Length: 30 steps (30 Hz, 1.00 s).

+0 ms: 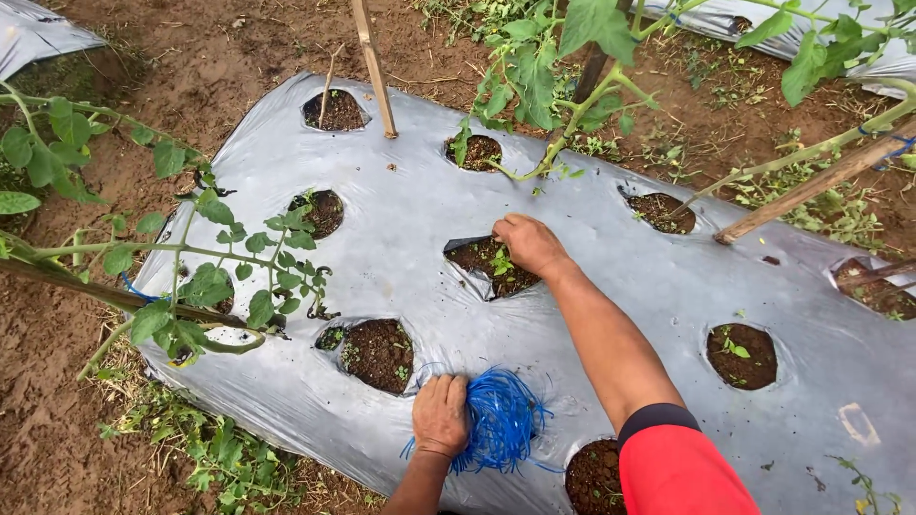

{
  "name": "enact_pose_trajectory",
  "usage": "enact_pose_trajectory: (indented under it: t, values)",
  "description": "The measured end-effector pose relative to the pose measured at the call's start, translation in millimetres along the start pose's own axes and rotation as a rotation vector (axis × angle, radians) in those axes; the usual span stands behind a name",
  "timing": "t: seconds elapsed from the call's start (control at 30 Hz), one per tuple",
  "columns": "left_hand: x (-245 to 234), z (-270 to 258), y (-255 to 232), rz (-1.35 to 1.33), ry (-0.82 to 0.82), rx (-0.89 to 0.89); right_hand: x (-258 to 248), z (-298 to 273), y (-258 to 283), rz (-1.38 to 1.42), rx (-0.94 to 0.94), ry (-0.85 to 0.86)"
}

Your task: The person ties tomato plants to wooden stakes using blue string. They cut pieces of string with scissors, wrap the string around the plant and stake, and secure it with a knot.

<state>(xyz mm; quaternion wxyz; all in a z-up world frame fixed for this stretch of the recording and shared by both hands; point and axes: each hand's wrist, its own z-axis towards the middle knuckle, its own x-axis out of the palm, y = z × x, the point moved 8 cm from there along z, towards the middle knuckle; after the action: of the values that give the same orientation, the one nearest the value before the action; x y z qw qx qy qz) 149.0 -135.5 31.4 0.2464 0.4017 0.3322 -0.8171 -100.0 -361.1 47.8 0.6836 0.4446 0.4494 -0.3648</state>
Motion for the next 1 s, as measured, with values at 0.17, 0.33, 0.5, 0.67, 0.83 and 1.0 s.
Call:
enact_pose_trajectory:
  t: [0.17,0.33,0.5,0.67,0.83,1.0]
  values:
    - [-0.8,-2.2,-0.4,-0.008,-0.022,0.016,-26.5,-21.1,-17.4,0.105,0.129,-0.076]
    - [1.7,-0.4,0.0,-0.018,-0.01,0.011,2.1,-26.4,-16.5,-0.064,-0.053,0.061]
    - [-1.3,-0.5,-0.2,-0.009,-0.013,0.005,15.6,-21.2,-4.6,-0.24,0.06,0.219]
    - [-1.8,-1.0,-0.8,-0.008,-0.026,0.012,-14.3,-46.8,-15.2,-0.044,0.33,0.145]
    - [-0.7,-4.1,-1.2,-0.007,-0.047,0.006,-16.2,-82.0,-1.1,0.192,0.428,0.1]
    - [4.5,-5.6,2.1,-0.006,-0.015,-0.012,-1.4,-72.2,9.8,0.12,0.548,0.081]
